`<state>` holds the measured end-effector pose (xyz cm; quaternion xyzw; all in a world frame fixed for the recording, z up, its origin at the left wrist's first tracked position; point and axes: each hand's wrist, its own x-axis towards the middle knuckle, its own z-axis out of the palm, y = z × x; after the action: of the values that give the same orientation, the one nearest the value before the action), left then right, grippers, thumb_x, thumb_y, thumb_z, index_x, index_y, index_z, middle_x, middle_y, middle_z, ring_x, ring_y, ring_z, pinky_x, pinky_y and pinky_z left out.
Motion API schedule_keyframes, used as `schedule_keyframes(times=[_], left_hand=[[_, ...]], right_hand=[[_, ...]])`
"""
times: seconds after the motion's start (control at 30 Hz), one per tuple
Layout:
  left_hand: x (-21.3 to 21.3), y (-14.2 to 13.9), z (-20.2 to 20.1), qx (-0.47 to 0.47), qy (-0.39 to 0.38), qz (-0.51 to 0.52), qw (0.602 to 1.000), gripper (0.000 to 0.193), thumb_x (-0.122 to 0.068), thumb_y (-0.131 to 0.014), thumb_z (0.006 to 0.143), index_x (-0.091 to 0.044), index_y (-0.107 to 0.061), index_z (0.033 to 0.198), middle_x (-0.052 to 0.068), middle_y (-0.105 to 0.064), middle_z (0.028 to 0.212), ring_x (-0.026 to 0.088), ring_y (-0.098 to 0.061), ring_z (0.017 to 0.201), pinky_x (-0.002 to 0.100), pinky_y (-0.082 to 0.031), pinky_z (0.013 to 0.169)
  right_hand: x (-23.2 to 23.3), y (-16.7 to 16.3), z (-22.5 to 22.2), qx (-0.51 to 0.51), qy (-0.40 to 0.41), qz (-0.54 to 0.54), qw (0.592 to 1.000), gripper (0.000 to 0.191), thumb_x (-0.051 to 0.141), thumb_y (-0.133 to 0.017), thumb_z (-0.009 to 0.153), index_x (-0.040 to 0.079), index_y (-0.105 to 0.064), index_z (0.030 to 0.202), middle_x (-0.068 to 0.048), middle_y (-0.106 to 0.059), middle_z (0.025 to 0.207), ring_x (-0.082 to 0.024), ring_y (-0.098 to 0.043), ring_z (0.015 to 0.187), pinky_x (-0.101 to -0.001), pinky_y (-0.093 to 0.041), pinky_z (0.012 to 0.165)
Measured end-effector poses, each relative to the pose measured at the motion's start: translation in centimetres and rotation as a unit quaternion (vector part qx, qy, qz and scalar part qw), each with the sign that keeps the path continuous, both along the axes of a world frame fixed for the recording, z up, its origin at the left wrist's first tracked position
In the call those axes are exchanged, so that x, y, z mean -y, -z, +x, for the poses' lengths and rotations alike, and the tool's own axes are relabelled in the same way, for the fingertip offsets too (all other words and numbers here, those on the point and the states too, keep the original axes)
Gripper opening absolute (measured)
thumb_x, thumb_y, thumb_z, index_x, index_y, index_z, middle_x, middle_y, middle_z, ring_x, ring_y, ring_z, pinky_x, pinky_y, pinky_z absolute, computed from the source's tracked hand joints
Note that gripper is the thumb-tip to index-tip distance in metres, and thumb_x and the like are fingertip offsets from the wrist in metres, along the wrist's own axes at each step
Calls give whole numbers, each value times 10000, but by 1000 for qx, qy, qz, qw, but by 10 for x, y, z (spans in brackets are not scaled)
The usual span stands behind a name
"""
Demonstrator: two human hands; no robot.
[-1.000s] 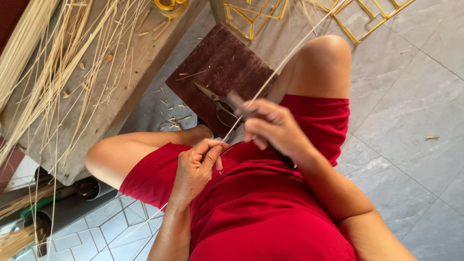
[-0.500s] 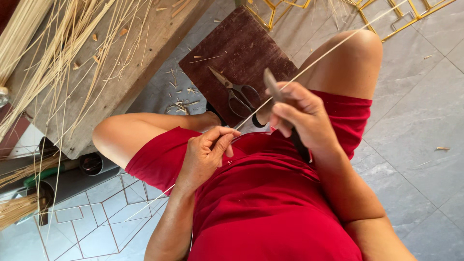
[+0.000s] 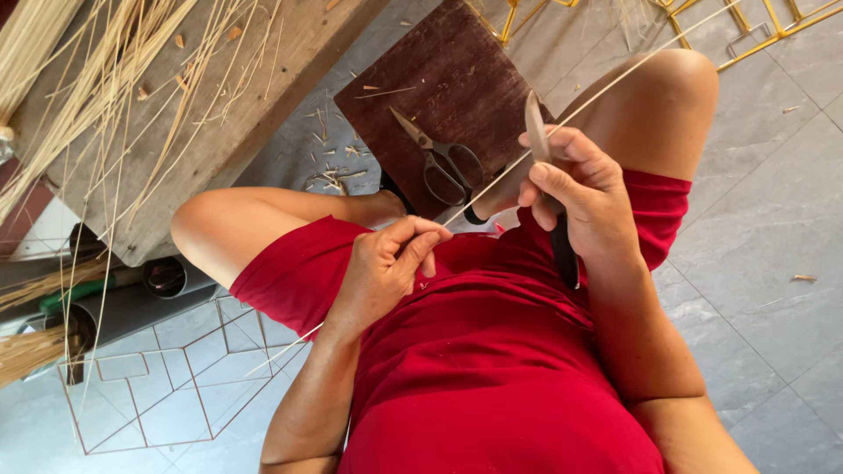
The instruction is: The person sits on the floor and shaves thin bamboo strips with a knife, drawing the blade along the strip to smooth and thin it. They reposition the strip in their hands repeatedly and set the knife down on a wooden board beside them between passes.
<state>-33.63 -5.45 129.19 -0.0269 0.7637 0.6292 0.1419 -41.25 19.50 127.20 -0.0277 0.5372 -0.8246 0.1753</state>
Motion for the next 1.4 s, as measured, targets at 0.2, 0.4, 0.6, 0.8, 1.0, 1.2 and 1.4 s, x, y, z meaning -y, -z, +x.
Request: schedule_keyframes(times=[0.2,0.4,0.6,0.8,1.0,1.2,1.4], left_hand=[[-5,5,-5,8,1,42,999,190,-158,-592,1049,-73,-740,1132,-14,-664,692,17,-510,507,203,-409,456],[15,4,7,20,15,16,1000,191,-153,-597,1043,-75,-742,1140,-7,-710,744,19,-579,540,189,-482,497],[7,6,5,32,-11,31,999,178,-161,-614,1036,-70,-749,1108,-5,-689,707,17,-530,499,185,-427,455],[9,2,6,34,-4,49,998,183,-170,-597,1053,-64,-743,1082,-11,-663,673,10,-494,466,182,-392,431],[4,10,1,42,-33,86,995,203,-179,-590,1059,-45,-734,1107,-1,-674,689,15,-523,471,181,-400,430],[-4,12,-4,9,-57,98,993,189,-173,-606,1053,-37,-696,1148,19,-691,722,31,-549,494,193,-428,434],[-12,11,-6,-7,-70,84,994,168,-164,-609,1054,-36,-693,1124,26,-702,727,38,-563,502,196,-448,447]], right_hand=[[14,1,11,27,-58,37,997,334,2,-608,995,-1,-571,1327,-89,-684,849,-100,-634,624,-210,-449,460],[-5,-4,-8,15,35,-20,999,295,-15,-614,1002,0,-576,1294,-54,-721,1042,-104,-638,682,-212,-406,459],[25,-1,17,-7,-123,73,990,310,-2,-607,1012,15,-576,1320,-83,-692,778,-68,-550,523,-200,-428,460],[16,-2,4,12,-58,21,998,286,-2,-588,1072,-13,-591,1358,-80,-677,786,-73,-535,569,-206,-410,494],[12,-6,15,53,-74,45,995,496,29,-601,964,33,-480,1445,-37,-677,885,-89,-573,585,-209,-412,444],[28,-11,33,52,-198,57,977,590,88,-623,983,72,-389,1524,-70,-632,719,-75,-510,526,-198,-414,462],[29,-13,33,50,-182,61,980,563,103,-617,995,93,-394,1512,-69,-634,719,-72,-500,521,-197,-415,470]])
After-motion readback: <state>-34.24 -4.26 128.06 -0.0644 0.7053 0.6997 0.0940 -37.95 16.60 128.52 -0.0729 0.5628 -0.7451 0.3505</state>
